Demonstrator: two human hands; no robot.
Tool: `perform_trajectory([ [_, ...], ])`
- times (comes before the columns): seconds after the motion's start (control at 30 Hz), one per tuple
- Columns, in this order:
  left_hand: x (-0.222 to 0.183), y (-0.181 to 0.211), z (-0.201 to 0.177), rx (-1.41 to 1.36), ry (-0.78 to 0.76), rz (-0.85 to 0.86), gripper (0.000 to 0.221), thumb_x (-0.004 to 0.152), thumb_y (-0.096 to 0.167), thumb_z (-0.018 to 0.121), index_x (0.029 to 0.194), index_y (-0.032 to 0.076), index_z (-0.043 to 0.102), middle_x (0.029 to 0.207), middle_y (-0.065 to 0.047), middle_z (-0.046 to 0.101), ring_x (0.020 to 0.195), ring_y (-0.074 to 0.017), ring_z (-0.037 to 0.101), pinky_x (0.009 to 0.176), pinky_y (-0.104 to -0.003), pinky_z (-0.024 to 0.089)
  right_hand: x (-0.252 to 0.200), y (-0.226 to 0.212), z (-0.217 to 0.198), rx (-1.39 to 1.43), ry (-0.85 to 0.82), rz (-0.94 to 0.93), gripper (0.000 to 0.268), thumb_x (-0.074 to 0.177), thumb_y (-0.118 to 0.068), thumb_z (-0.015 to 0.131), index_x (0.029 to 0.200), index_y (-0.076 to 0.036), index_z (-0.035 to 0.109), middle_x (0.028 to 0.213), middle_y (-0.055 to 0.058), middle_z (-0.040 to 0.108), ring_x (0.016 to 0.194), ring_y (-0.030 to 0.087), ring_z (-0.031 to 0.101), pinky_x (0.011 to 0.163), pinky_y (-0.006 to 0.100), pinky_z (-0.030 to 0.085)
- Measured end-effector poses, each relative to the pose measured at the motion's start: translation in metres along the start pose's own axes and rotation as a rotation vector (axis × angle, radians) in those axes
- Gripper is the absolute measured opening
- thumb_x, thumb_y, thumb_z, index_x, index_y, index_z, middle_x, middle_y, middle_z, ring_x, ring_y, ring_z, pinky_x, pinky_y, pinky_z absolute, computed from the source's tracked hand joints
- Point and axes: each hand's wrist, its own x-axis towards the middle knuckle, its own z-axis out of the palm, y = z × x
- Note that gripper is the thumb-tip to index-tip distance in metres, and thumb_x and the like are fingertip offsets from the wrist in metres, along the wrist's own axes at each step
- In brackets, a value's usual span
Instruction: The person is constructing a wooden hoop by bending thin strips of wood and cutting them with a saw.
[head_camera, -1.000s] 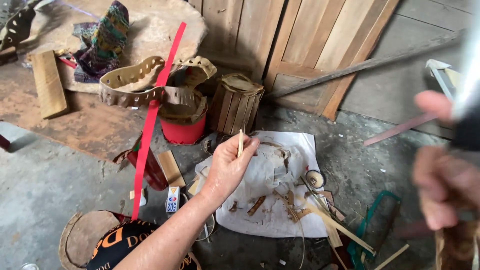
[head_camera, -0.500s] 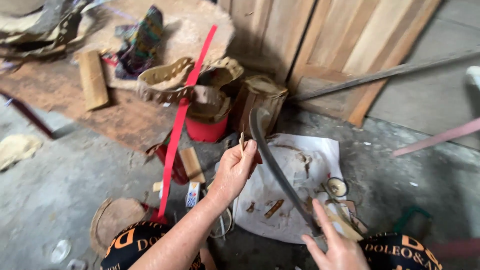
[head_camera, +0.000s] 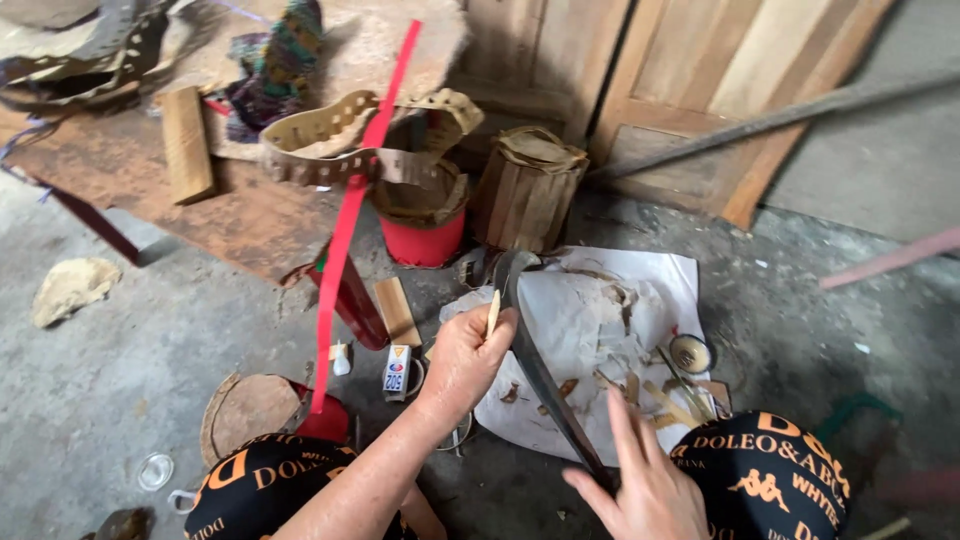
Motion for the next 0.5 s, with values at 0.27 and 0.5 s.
perform_trajectory([
  [0.27,-0.010,0.012,0.032,-0.012,-0.067,0.112,0.044,0.099,0.021,0.063,0.064,0.018,0.036,0.058,0.007,0.035,0.057,-0.0079,0.031,0.051,-0.033,0.029,0.026,-0.025,-0.022,0.303,0.123,-0.260,0.100,0.090,-0.058,0.059,0.165,-0.022,0.003,0.166,0.006,0.032,0.142,0.031,0.047,0.093,0.049,0.058],
  [0.5,-0.024,0.039,0.032,-0.340,-0.458,-0.025,0.027,0.089,0.014,0.045,0.109,0.012,0.064,0.060,0.001,0.049,0.056,-0.0105,0.047,0.056,-0.027,0.042,0.034,0.023,-0.024,0.964,0.135,-0.193,0.069,0.098,-0.012,0.057,0.163,-0.020,0.036,0.074,-0.001,0.058,0.057,0.012,0.054,0.049,0.023,0.053],
])
